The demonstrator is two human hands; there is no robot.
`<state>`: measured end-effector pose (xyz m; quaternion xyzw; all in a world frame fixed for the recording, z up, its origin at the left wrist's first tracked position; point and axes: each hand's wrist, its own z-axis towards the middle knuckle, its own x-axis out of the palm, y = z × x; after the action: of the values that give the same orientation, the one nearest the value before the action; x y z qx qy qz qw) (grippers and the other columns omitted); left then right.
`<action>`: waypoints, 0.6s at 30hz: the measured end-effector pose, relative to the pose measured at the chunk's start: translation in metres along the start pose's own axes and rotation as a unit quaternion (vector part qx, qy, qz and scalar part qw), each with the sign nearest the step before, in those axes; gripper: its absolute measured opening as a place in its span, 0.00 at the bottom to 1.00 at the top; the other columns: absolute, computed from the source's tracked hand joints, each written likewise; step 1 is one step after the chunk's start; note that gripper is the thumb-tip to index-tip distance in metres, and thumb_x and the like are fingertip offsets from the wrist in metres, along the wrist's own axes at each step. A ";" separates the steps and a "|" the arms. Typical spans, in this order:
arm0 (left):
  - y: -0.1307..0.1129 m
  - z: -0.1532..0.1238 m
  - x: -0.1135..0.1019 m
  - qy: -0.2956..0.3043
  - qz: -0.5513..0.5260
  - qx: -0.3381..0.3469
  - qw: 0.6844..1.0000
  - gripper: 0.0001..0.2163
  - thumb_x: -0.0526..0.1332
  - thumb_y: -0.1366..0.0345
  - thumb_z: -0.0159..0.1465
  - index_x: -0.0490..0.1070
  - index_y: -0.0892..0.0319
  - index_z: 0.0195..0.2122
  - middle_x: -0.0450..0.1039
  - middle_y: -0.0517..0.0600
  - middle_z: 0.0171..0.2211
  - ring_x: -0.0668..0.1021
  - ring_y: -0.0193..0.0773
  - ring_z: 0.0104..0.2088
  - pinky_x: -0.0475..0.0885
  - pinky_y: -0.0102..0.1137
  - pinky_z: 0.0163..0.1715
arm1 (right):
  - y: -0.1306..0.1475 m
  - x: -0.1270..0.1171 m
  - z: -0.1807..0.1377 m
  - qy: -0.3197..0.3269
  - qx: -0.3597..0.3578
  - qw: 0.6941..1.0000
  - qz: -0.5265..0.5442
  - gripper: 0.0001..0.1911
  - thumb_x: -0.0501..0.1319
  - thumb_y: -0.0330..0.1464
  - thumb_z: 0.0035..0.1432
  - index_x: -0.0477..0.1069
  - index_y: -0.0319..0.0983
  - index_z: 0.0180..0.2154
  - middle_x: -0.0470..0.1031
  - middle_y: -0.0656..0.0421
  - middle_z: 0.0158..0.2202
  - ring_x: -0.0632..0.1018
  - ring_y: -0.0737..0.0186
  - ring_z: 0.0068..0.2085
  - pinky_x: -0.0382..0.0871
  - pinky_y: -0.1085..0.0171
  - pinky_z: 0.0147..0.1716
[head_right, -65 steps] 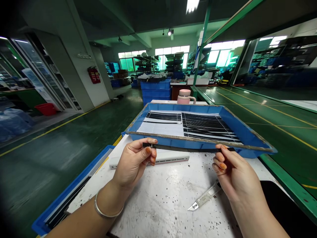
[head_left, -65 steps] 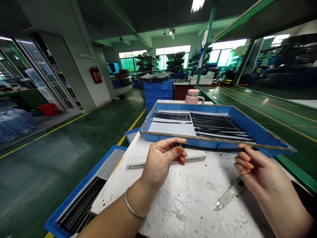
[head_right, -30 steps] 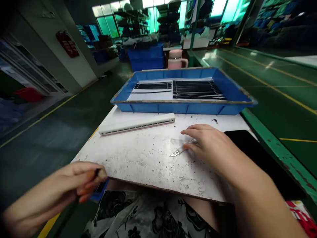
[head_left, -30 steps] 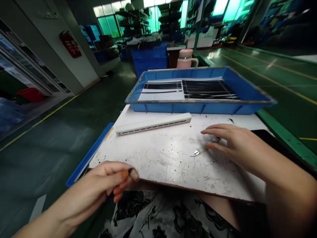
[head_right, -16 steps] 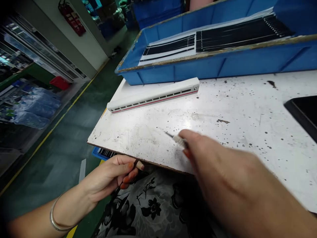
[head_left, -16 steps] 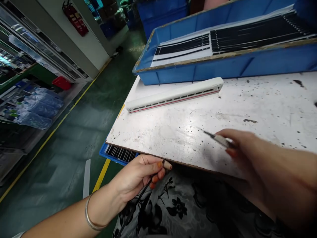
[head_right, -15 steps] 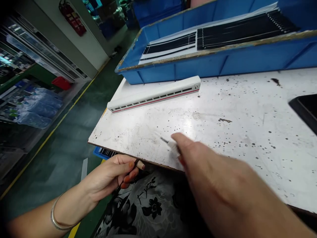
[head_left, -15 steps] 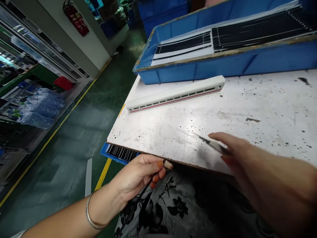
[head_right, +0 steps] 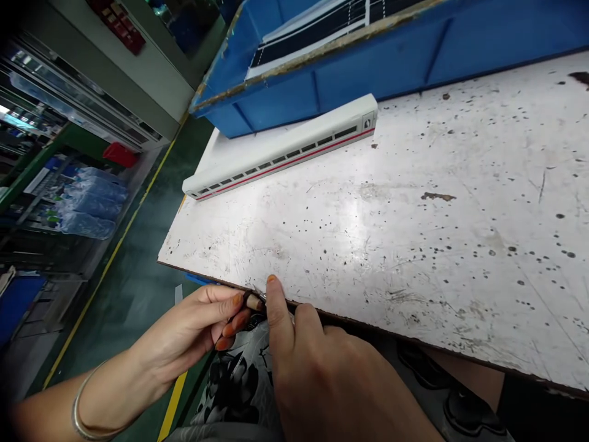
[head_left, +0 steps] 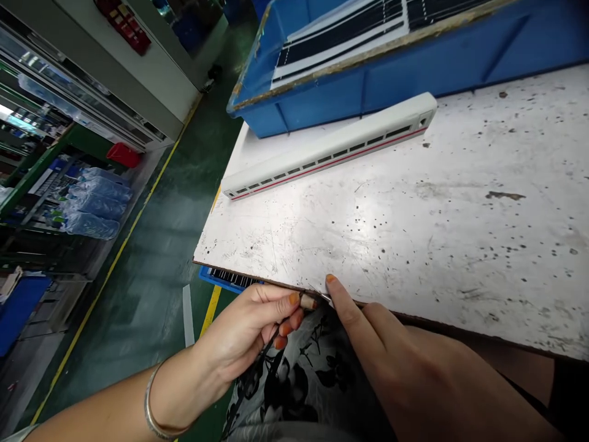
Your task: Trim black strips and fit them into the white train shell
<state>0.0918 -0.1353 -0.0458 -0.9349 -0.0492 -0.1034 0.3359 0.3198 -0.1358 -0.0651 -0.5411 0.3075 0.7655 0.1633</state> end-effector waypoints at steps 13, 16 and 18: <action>-0.003 -0.001 0.003 -0.046 0.071 0.006 0.996 0.16 0.66 0.58 0.61 0.74 0.64 0.20 0.66 0.47 0.19 0.66 0.27 0.17 0.57 0.24 0.19 | -0.005 0.011 0.003 -0.016 -0.028 0.999 0.003 0.28 0.43 0.22 0.64 0.53 0.22 0.65 0.66 0.61 0.27 0.67 0.70 0.17 0.60 0.68 0.11; -0.003 -0.001 0.005 -0.050 0.073 0.015 0.996 0.17 0.66 0.59 0.61 0.73 0.63 0.19 0.65 0.47 0.17 0.66 0.28 0.18 0.56 0.25 0.20 | -0.006 0.012 0.005 -0.039 -0.022 0.999 -0.002 0.27 0.44 0.22 0.65 0.56 0.24 0.64 0.66 0.62 0.26 0.64 0.71 0.14 0.56 0.68 0.09; -0.003 0.000 0.006 -0.050 0.072 0.020 0.996 0.17 0.65 0.59 0.61 0.73 0.63 0.19 0.65 0.47 0.17 0.65 0.28 0.18 0.56 0.26 0.21 | -0.006 0.011 0.007 -0.045 -0.016 0.999 -0.007 0.26 0.43 0.22 0.65 0.59 0.25 0.63 0.66 0.63 0.26 0.63 0.71 0.13 0.55 0.67 0.09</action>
<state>0.0971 -0.1328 -0.0423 -0.9333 -0.0001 -0.0308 0.3579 0.3142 -0.1273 -0.0758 -0.5108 0.2837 0.7928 0.1735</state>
